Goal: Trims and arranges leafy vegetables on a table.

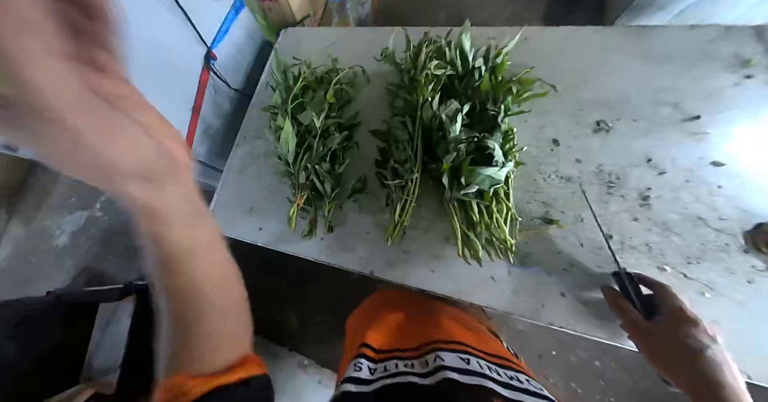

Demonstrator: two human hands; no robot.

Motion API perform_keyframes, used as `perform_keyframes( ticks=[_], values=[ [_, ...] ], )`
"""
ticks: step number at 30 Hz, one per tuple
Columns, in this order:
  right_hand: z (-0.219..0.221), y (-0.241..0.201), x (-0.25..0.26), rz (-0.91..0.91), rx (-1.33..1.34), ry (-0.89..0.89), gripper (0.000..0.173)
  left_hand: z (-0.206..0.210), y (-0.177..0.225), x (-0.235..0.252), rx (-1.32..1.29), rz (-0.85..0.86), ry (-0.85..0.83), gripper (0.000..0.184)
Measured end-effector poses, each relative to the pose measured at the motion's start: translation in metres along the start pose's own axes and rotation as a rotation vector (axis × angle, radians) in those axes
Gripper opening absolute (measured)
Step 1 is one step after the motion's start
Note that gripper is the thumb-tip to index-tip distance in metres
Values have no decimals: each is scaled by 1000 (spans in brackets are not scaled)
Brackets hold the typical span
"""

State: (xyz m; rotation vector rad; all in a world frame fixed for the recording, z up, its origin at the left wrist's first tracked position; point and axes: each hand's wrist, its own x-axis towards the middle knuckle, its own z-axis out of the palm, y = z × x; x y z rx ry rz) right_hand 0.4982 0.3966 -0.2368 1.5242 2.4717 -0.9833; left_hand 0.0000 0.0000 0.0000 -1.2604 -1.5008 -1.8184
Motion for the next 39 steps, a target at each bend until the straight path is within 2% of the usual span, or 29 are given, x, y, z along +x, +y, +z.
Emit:
perform_keyframes(
  ticks=[1,2,4,6,8,11,14,17,19,20,21,23,25,27,28,30,33,36,39],
  values=[
    [1,-2,-3,7,3,-6,60,27,9,-52,238,-136,131,24],
    [0,-4,-6,17,2,-19,61,41,11,-105,483,-292,170,31],
    [-3,-3,-8,23,-3,-35,62,49,0,-192,885,-510,87,36],
    [-6,2,-8,35,-15,-46,64,53,-6,-243,1062,-570,-26,33],
    [-8,5,-7,38,-31,-47,65,60,2,-259,1081,-608,-68,40],
    [-6,1,-4,17,-33,-11,64,55,16,-252,1028,-666,-124,47],
    [-5,-5,-4,16,-23,113,59,46,23,-245,948,-746,-185,52],
    [-8,-12,4,27,-37,185,65,47,38,-235,956,-573,-172,51],
    [-9,-7,11,25,-44,223,70,64,48,-225,848,-440,-174,44],
    [-8,-3,15,7,-47,248,72,78,51,-221,756,-436,-211,41],
    [-8,-2,20,-13,-47,271,71,94,52,-217,677,-480,-279,40],
    [-7,-2,25,-62,-52,308,68,128,47,-215,634,-691,-517,43],
    [-8,-3,28,-85,-43,315,65,158,34,-217,700,-993,-792,58],
    [-10,-5,29,-86,-24,310,65,184,24,-223,823,-1159,-893,76],
    [-11,-6,29,-83,-9,308,65,195,22,-223,874,-1202,-885,78],
    [-13,-2,30,-84,16,307,65,206,22,-223,880,-1233,-801,71],
    [-15,5,34,-99,46,269,67,205,33,-206,660,-1196,-528,51],
    [-24,10,37,-81,81,185,68,208,58,-169,407,-1016,-259,42],
    [-45,13,37,-54,151,131,54,233,86,-137,203,-752,-228,31]
  ],
)
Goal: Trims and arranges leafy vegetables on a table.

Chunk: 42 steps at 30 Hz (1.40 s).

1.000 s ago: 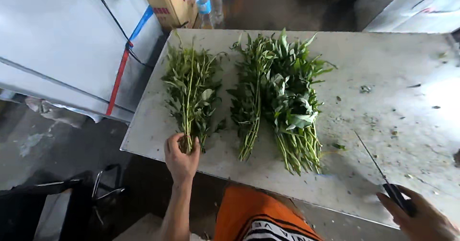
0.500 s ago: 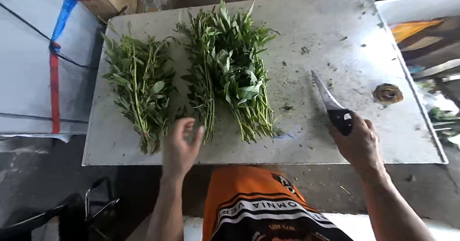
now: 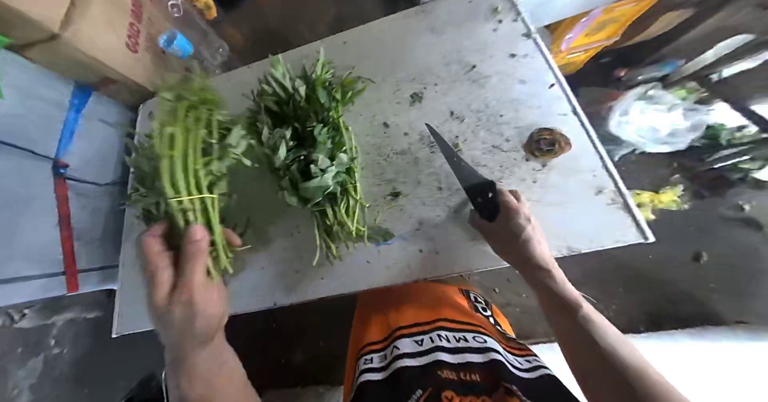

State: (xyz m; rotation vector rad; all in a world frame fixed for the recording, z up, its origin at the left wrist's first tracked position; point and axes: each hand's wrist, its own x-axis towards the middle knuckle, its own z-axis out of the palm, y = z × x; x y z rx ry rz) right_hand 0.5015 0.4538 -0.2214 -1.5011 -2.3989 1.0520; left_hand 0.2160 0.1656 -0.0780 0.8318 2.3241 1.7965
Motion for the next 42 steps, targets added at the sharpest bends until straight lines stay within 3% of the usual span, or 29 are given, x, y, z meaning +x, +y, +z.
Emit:
perform_keyframes(
  ticks=[2,4,7,11,13,20,28,42],
  values=[
    [-16,9,1,-12,68,5,43,32,22,-2,-89,112,-38,26],
    [-32,25,3,-29,162,-34,40,80,30,-10,-98,101,-82,34],
    [-58,46,-1,-47,308,-189,43,164,7,-28,128,-84,-223,70],
    [-78,62,-14,-90,283,-395,43,258,-28,-46,565,-374,-488,78],
    [-82,69,-21,-92,230,-485,41,282,-31,-52,607,-437,-583,82],
    [-91,102,-23,-85,129,-555,40,306,-30,-64,210,-449,-567,63],
    [-108,117,-26,17,59,-588,37,320,-34,-65,228,-521,-558,64],
    [-94,113,-27,49,137,-626,37,316,-40,-63,201,-543,-604,64]
  ],
)
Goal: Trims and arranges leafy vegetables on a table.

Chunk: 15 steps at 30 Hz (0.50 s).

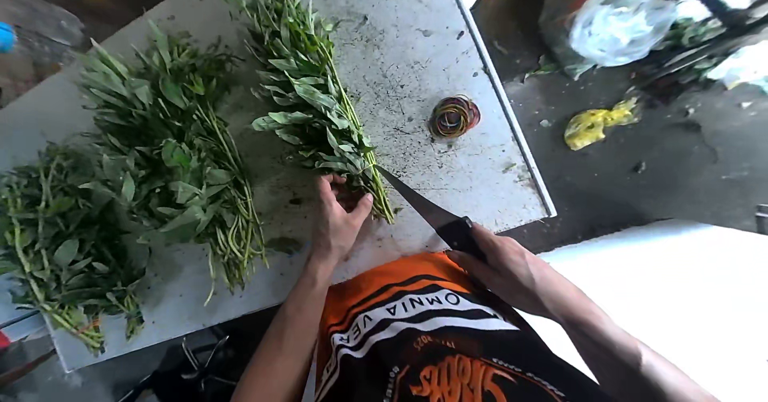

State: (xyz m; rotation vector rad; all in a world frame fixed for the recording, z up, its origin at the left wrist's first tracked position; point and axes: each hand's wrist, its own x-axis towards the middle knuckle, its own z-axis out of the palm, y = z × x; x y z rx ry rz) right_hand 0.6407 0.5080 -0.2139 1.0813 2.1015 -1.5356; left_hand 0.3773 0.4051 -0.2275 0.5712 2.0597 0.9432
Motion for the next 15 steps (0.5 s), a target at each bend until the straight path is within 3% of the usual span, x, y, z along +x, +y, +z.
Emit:
perform_keyframes(
  ticks=[6,10,13,15],
  values=[
    [4,-8,17,-59,208,43,38,2,-7,0,10,16,7,69],
    [2,-20,35,-50,278,192,43,0,-10,-5,29,57,89,66],
    [-13,-34,50,5,17,311,42,0,-18,-15,244,315,355,74],
    [-20,-37,64,5,-91,401,35,-1,-13,-22,342,497,429,72]
  ],
)
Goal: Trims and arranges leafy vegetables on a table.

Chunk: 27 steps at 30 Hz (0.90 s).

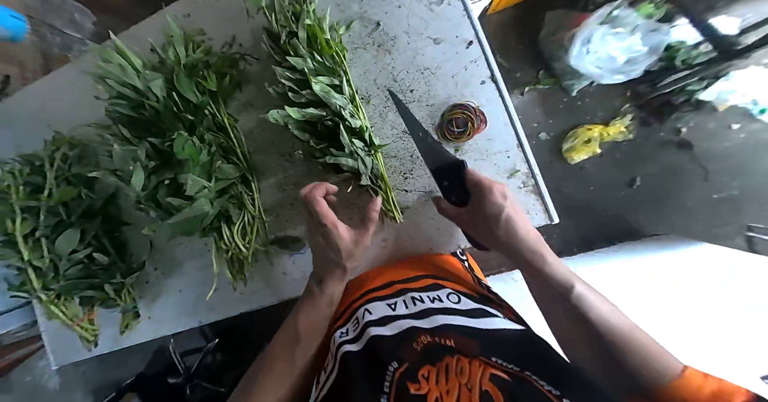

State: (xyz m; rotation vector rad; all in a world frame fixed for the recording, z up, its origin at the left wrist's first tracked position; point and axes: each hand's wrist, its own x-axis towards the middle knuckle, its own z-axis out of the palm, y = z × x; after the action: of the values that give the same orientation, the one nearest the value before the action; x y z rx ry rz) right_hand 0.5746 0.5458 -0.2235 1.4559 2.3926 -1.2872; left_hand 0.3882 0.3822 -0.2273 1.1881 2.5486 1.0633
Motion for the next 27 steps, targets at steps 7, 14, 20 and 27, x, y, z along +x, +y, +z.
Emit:
perform_keyframes(
  ticks=[7,14,20,27],
  values=[
    [11,-15,24,-67,-159,103,43,7,43,18,174,-158,-500,76],
    [22,-9,26,-129,-223,135,44,-38,-2,1,-844,-627,-282,62],
    [20,-13,27,-82,-196,185,52,-63,-42,-10,-1234,-890,-31,32],
    [28,-19,18,-8,-259,336,60,-65,-59,-29,-50,-170,-162,50]
  ],
)
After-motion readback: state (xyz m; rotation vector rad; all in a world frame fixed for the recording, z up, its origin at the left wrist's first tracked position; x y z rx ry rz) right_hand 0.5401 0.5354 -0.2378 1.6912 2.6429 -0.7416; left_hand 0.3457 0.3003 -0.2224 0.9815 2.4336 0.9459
